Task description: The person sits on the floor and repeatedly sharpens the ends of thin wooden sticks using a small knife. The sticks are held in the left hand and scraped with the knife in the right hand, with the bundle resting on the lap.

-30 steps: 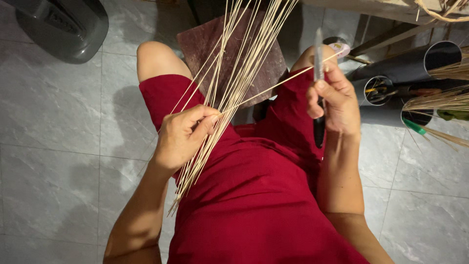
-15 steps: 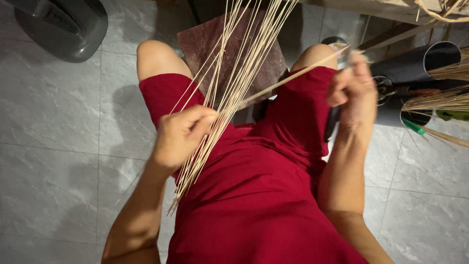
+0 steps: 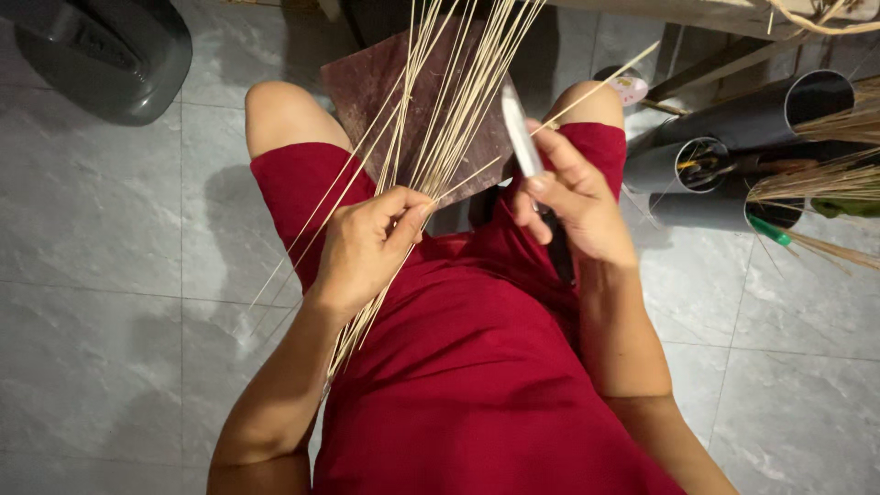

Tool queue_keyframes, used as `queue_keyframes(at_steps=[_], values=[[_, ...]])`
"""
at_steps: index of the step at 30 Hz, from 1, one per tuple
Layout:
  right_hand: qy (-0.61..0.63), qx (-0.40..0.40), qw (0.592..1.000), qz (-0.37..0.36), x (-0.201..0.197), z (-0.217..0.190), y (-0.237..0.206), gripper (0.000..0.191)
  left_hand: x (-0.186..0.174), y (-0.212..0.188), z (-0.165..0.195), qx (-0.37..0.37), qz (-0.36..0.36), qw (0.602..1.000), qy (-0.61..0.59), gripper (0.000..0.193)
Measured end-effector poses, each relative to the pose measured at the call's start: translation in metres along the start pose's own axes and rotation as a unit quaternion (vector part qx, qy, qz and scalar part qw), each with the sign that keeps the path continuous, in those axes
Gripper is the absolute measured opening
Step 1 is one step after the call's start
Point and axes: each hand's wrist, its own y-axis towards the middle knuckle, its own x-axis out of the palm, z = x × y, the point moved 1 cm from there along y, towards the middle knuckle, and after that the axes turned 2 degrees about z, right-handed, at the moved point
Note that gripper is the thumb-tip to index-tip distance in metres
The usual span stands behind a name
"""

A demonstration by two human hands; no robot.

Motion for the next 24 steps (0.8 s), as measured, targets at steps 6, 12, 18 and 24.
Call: queue_keyframes(at_steps=[6, 12, 18, 24], values=[[0.014, -0.005, 1.000, 0.009, 0.003, 0.000, 0.003, 0.046, -0.002, -0.004, -0.001, 0.004, 0.008, 1.000, 0.020, 0.015], [0.060, -0.027, 0.996, 0.065, -0.032, -0.001, 0.002, 0.039, -0.012, -0.006, -0.010, 0.013, 0.000, 1.000, 0.021, 0.016], [0.097, -0.039, 0.990, 0.098, -0.075, 0.001, -0.001, 0.045, -0.020, -0.015, -0.011, 0.009, 0.001, 1.000, 0.016, 0.014], [0.072, -0.139, 0.974, 0.163, -0.091, -0.022, -0.005, 0.049, -0.037, -0.020, -0.018, -0.026, 0.037, 0.998, 0.044, 0.013]])
